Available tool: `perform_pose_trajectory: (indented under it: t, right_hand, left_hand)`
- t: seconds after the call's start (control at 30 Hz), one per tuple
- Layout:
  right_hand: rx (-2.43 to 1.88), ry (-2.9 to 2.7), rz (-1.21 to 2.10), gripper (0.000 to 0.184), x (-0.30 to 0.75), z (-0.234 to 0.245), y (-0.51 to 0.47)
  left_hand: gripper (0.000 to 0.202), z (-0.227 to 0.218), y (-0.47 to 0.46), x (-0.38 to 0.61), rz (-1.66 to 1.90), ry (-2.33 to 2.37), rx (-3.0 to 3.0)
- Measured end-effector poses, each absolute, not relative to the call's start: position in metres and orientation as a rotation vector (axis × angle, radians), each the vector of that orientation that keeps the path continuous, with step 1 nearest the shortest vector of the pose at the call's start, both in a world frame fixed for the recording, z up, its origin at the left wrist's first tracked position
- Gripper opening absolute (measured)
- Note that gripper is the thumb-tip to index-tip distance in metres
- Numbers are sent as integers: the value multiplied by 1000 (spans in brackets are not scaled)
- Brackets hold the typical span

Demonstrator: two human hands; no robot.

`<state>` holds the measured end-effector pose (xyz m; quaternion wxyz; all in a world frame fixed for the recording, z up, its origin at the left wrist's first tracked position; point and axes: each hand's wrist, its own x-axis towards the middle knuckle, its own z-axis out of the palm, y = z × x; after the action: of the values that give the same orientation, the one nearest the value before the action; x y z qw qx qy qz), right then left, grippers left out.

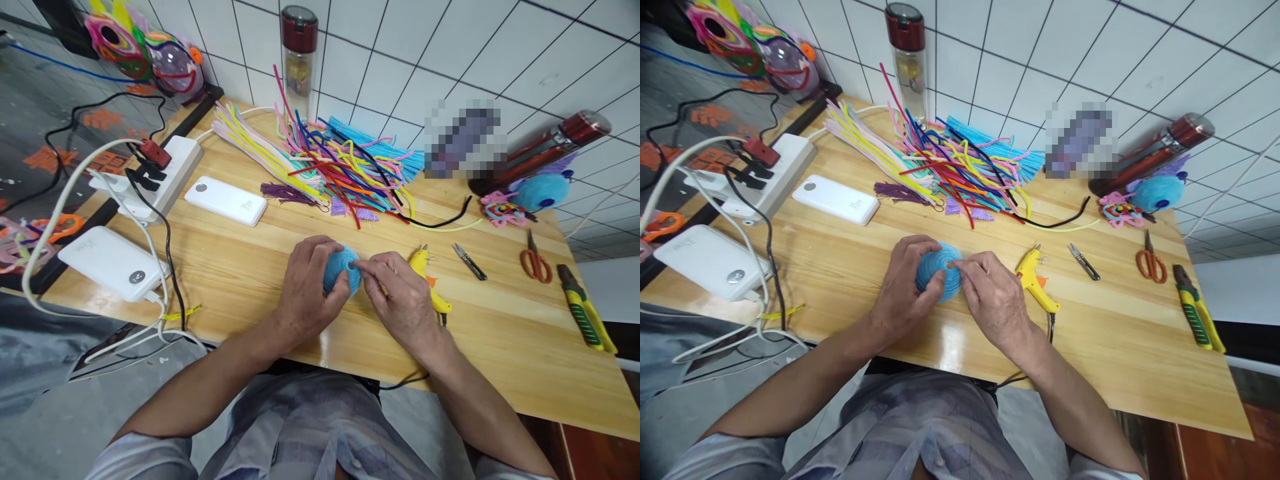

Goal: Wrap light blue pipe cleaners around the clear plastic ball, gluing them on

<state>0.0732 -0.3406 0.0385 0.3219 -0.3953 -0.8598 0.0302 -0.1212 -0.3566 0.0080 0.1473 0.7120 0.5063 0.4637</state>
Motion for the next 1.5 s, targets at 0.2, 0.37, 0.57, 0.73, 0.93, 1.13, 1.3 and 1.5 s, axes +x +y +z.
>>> perform_pose_trajectory:
  t: [0.2,0.37,0.57,0.73,0.93,1.13,1.3,1.5]
  right_hand:
    - [-1015,-2240,154,25,76,36,-338]
    - [-1004,-2216,212,28,78,34,-338]
    - [-992,-2237,208,29,79,36,-338]
    - [-958,-2243,193,27,78,38,-338]
    - [-947,-2234,195,28,78,37,-338]
    - [-950,-2225,213,28,79,36,-338]
    - [-943,-2206,250,28,78,38,-339]
    - [-932,-2250,229,25,78,42,-339]
  left_hand:
    - [32,10,-356,-123,1222,1541,2084]
    - [34,7,-356,-122,1282,1425,2051]
    - [31,9,-357,-124,1264,1355,2092]
    - [26,12,-355,-125,1288,1336,2053]
    - [30,12,-353,-125,1239,1349,2100]
    - [30,11,-354,-124,1234,1340,2152]
    - [30,13,-356,-126,1179,1364,2181]
    - [30,18,-356,-129,1142,1251,2200]
